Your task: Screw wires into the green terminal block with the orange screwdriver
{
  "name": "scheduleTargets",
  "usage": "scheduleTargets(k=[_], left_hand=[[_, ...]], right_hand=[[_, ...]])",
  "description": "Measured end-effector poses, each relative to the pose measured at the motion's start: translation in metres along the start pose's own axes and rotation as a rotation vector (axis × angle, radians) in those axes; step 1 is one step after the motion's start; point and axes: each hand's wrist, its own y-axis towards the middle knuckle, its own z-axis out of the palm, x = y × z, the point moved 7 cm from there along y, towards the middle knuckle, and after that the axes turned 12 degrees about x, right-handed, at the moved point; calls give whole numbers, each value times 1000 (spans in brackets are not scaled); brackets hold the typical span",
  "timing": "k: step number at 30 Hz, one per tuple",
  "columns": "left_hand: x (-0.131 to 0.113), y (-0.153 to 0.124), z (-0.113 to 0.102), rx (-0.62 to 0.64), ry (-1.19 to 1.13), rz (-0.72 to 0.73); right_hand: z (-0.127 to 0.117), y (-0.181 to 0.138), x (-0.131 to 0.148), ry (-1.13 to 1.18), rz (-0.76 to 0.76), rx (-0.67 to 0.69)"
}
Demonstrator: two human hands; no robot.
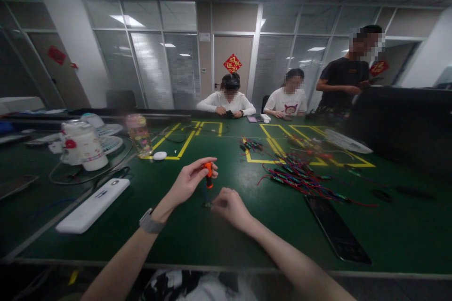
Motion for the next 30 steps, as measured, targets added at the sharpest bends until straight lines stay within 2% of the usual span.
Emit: scheduleTargets(k=[6, 8, 14, 22, 30], left_hand=[[-6, -7, -16, -299, 264, 48], [-6, -8, -17, -355, 302, 71], [-6, -8, -13, -357, 356, 89], [-9, -7, -8, -323, 311, 91], [-14, -6, -6, -308, 325, 113]], right_hand=[[-1, 1, -2, 2, 3, 11], [0, 1, -2, -6, 9, 13], [0, 1, 0, -67, -21, 5], [3, 3, -3, -24, -13, 69], [3, 3, -2, -41, -36, 78]])
